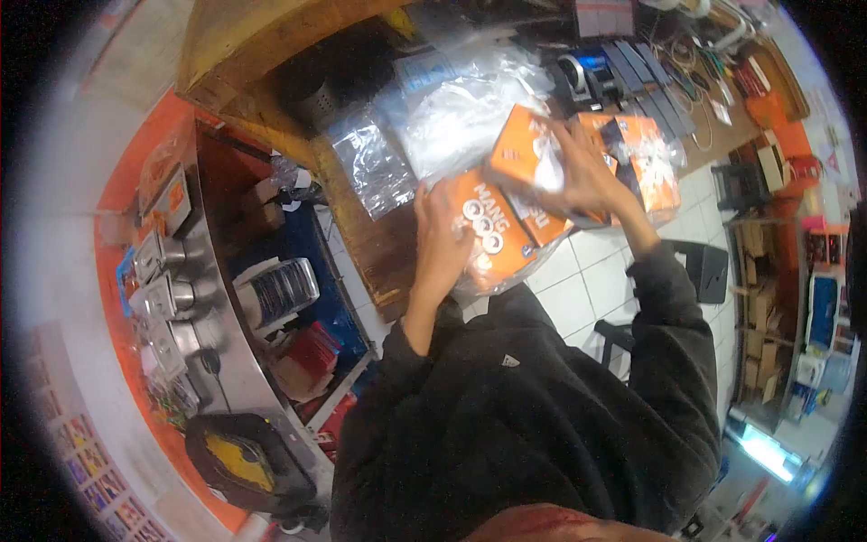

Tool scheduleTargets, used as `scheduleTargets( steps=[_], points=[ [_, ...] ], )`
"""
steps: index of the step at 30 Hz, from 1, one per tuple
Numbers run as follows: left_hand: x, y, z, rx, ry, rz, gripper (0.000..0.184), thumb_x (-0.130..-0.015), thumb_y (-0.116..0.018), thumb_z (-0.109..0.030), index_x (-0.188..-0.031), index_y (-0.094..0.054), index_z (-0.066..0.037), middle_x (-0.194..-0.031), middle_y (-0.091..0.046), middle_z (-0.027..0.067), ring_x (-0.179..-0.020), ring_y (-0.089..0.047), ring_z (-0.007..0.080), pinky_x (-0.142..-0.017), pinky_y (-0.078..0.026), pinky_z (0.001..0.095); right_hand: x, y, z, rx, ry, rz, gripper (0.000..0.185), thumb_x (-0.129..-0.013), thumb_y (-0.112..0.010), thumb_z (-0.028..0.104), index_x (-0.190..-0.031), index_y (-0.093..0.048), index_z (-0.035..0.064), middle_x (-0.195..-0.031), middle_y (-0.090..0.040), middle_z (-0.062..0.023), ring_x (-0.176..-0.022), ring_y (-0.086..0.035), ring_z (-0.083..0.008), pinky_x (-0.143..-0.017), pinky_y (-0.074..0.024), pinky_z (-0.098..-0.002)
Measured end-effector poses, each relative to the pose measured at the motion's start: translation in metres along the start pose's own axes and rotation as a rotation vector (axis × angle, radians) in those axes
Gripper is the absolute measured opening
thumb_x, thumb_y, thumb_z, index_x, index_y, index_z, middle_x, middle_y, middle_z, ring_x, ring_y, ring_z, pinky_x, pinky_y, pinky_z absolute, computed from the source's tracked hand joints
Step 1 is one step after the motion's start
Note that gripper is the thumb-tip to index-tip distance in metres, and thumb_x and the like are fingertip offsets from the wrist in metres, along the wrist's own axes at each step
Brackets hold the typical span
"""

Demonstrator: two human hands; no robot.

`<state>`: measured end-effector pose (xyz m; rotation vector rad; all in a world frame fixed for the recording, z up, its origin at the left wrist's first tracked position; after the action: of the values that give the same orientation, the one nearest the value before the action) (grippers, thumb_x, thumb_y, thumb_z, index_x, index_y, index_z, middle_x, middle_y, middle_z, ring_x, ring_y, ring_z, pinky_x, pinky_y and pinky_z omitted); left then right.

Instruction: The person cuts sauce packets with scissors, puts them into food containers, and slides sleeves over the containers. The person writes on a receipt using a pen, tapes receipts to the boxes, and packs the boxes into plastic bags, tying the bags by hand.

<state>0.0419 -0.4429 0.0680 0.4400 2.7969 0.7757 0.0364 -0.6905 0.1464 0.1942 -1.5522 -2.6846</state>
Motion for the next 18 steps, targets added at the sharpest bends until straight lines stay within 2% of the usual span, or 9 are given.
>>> scheduleTargets(
  steps=[1, 5, 6, 8, 11, 13, 16, 17, 18],
  points=[
    [-0.003, -0.002, 0.010, 0.032, -0.056, 0.019, 0.068, -0.076, -0.064, -0.007, -0.135, -0.029, -0.006, -0.139, -0.025, 0.0256, -0.128, -0.031, 0.0417, -0.104, -0.032, 0.0439, 0.004, 0.019, 0.016, -0.021, 0.097, 0.068, 0.097, -0.059, -0.081, 0.041, -0.138, -0.033, 0.0114, -0.114, -0.045, -0.0238, -0.107, -0.044, -0.0404, -0.093, -0.0369, -0.0450],
    [-0.025, 0.011, 0.003, 0.350, 0.213, 0.041, 0.049, -0.081, -0.053, -0.001, -0.129, -0.041, -0.003, -0.133, -0.041, 0.0210, -0.127, -0.038, 0.0331, -0.105, -0.031, 0.0394, 0.006, 0.010, 0.025, -0.092, 0.454, 0.348, 0.101, -0.054, -0.083, 0.031, -0.140, -0.032, 0.0154, -0.126, -0.040, -0.0221, -0.122, -0.036, -0.0397, -0.100, -0.0309, -0.0487],
    [-0.034, 0.013, -0.009, 0.385, 0.253, 0.049, 0.047, -0.082, -0.052, -0.001, -0.128, -0.043, -0.002, -0.132, -0.044, 0.0200, -0.127, -0.039, 0.0317, -0.105, -0.031, 0.0391, 0.005, -0.012, 0.019, -0.069, 0.466, 0.418, 0.104, -0.054, -0.084, 0.032, -0.142, -0.030, 0.0153, -0.132, -0.036, -0.0234, -0.126, -0.032, -0.0413, -0.102, -0.0283, -0.0493],
    [-0.052, 0.026, -0.048, 0.378, -0.006, -0.248, 0.036, -0.086, -0.050, -0.003, -0.123, -0.049, 0.000, -0.124, -0.053, 0.0155, -0.122, -0.045, 0.0259, -0.102, -0.034, 0.0366, 0.004, -0.027, 0.017, -0.047, 0.495, 0.473, 0.107, -0.054, -0.084, 0.034, -0.143, -0.028, 0.0153, -0.137, -0.032, -0.0248, -0.130, -0.027, -0.0429, -0.105, -0.0257, -0.0498],
    [-0.072, 0.039, -0.080, 0.316, 0.008, -0.160, 0.033, -0.088, -0.050, -0.005, -0.121, -0.050, 0.001, -0.120, -0.056, 0.0131, -0.117, -0.050, 0.0246, -0.100, -0.036, 0.0346, -0.015, -0.016, 0.005, -0.177, 0.435, 0.511, 0.113, -0.056, -0.084, 0.036, -0.146, -0.021, 0.0162, -0.144, -0.023, -0.0267, -0.137, -0.017, -0.0428, -0.110, -0.0176, -0.0514],
    [-0.097, 0.035, -0.076, 0.271, 0.003, -0.098, 0.031, -0.090, -0.052, -0.008, -0.120, -0.051, 0.001, -0.119, -0.058, 0.0122, -0.111, -0.054, 0.0222, -0.099, -0.037, 0.0325, -0.039, -0.007, -0.019, -0.508, 0.443, 0.520, 0.110, -0.063, -0.080, 0.040, -0.147, -0.016, 0.0105, -0.147, -0.022, -0.0217, -0.139, -0.012, -0.0397, -0.113, -0.0095, -0.0504],
    [-0.152, 0.017, -0.056, 0.089, -0.008, 0.022, 0.023, -0.087, -0.055, -0.007, -0.109, -0.059, -0.004, -0.112, -0.063, 0.0094, -0.106, -0.059, 0.0231, -0.095, -0.040, 0.0339, -0.089, -0.016, -0.065, -0.858, 0.011, 0.154, 0.074, -0.080, -0.070, 0.032, -0.139, -0.034, 0.0053, -0.138, -0.040, -0.0206, -0.127, -0.040, -0.0315, -0.105, -0.0318, -0.0418],
    [-0.173, 0.009, -0.042, 0.017, -0.032, 0.051, 0.027, -0.085, -0.057, -0.009, -0.112, -0.058, -0.006, -0.115, -0.061, 0.0101, -0.108, -0.057, 0.0262, -0.095, -0.040, 0.0358, -0.107, -0.014, -0.070, -0.774, -0.131, 0.006, 0.055, -0.088, -0.062, 0.025, -0.136, -0.040, 0.0107, -0.122, -0.056, -0.0169, -0.112, -0.053, -0.0274, -0.096, -0.0409, -0.0376],
    [-0.193, 0.000, -0.027, -0.052, -0.059, 0.079, 0.031, -0.084, -0.060, -0.011, -0.114, -0.057, -0.007, -0.118, -0.060, 0.0107, -0.110, -0.056, 0.0293, -0.095, -0.040, 0.0377, -0.121, -0.017, -0.079, -0.708, -0.168, -0.102, 0.050, -0.088, -0.061, 0.024, -0.133, -0.044, 0.0095, -0.116, -0.058, -0.0156, -0.106, -0.056, -0.0252, -0.091, -0.0438, -0.0359]
  ],
)
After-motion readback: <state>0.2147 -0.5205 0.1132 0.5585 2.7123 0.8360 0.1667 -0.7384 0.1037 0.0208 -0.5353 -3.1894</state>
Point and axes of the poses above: each hand's wrist, its own x-axis away from the middle knuckle, its own y-axis out of the back of the hand, z = x × y, the point moved 1 cm from there along -x, towards the middle knuckle
